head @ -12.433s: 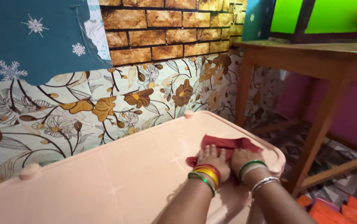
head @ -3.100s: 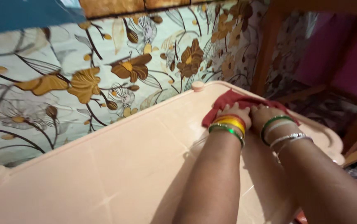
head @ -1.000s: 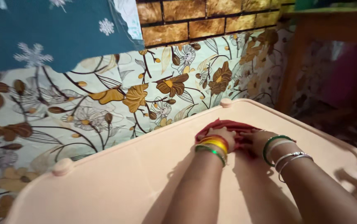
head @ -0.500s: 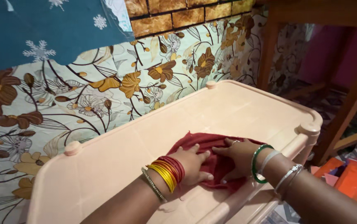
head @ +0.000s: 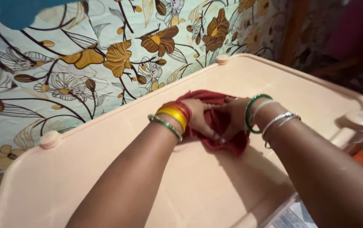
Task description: The person wipes the top and side of a beige plastic storage unit with a red cloth, then wipes the covers of several orange and green notebooks. The person handles the items one at a time and places them back on the floor.
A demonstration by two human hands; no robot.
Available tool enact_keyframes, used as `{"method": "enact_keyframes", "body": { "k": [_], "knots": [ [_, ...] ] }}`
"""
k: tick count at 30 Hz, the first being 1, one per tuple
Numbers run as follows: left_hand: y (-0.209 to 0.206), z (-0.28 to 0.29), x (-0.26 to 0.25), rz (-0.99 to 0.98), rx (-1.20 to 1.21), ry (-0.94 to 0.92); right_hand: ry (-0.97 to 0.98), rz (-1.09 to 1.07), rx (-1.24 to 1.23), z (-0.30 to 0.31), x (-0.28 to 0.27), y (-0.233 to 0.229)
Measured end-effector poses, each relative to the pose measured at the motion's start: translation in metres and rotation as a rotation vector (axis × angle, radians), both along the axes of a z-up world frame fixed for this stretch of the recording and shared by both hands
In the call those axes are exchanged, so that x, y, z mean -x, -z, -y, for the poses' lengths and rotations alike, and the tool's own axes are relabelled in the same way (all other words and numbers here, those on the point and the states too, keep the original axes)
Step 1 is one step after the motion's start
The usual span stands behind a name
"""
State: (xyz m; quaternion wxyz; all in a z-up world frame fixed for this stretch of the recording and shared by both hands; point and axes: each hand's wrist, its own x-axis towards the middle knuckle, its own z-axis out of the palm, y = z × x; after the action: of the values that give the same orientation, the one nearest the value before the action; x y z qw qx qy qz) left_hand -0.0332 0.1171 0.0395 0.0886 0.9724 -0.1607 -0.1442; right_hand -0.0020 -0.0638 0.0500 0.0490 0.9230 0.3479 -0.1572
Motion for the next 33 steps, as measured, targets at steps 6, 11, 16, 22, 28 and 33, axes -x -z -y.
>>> {"method": "enact_keyframes", "body": {
  "k": [6,11,16,22,28,33],
  "knots": [
    [-0.003,-0.012,-0.051,-0.159,0.137,-0.229,0.116,-0.026,0.025,-0.016,-0.055,0.014],
    [0.004,-0.017,-0.075,-0.241,0.453,-0.4,0.036,0.118,-0.134,-0.015,-0.089,0.028],
    [0.01,-0.002,-0.027,0.039,-0.097,-0.365,0.034,0.194,-0.082,-0.009,-0.078,0.041],
    [-0.002,0.011,0.065,0.018,-0.055,-0.405,0.047,0.166,0.032,-0.007,0.003,0.037],
    [-0.005,-0.001,0.165,0.024,-0.083,-0.328,-0.063,0.106,0.036,-0.012,0.108,0.022],
    [-0.017,-0.016,0.255,-0.042,-0.122,-0.321,-0.254,0.077,0.006,-0.026,0.176,0.015]
  ]
}}
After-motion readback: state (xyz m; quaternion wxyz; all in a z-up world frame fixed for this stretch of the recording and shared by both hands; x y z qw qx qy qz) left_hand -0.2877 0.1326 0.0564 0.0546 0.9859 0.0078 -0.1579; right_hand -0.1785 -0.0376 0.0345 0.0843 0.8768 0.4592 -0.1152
